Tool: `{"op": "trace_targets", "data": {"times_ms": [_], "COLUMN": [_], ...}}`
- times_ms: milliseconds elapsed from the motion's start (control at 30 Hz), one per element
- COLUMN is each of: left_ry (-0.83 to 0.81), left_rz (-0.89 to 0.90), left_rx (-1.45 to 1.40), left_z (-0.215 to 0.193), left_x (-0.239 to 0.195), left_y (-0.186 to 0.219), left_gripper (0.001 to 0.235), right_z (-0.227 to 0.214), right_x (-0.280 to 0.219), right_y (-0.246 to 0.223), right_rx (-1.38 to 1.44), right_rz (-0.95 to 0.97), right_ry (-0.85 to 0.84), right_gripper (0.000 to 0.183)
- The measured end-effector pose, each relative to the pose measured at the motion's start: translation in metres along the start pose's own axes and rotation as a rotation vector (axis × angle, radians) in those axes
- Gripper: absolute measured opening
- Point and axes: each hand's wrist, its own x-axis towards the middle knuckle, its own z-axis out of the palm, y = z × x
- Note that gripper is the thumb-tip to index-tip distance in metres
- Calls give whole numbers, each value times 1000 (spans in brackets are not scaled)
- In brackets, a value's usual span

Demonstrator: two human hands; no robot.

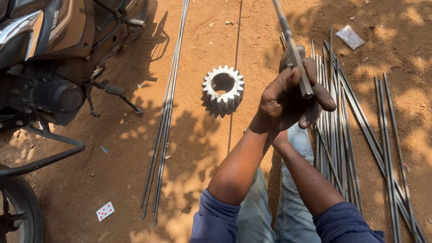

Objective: The person straightens long metal rods by placing them inside the teeth of a large gear on the ground and striking them with a hammer.

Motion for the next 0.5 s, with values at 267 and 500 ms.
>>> {"op": "trace_targets", "data": {"times_ms": [267, 500], "left_ry": [8, 933], "left_rz": [-1, -153], "left_rx": [176, 93], "left_z": [-4, -86], "left_x": [-9, -146], "left_y": [3, 8], "left_gripper": [41, 38], "right_z": [-7, -1], "right_x": [2, 14], "right_y": [-26, -88], "right_rx": [-310, -864], "right_rz": [367, 480], "right_ry": [-125, -363], "right_gripper": [48, 49]}}
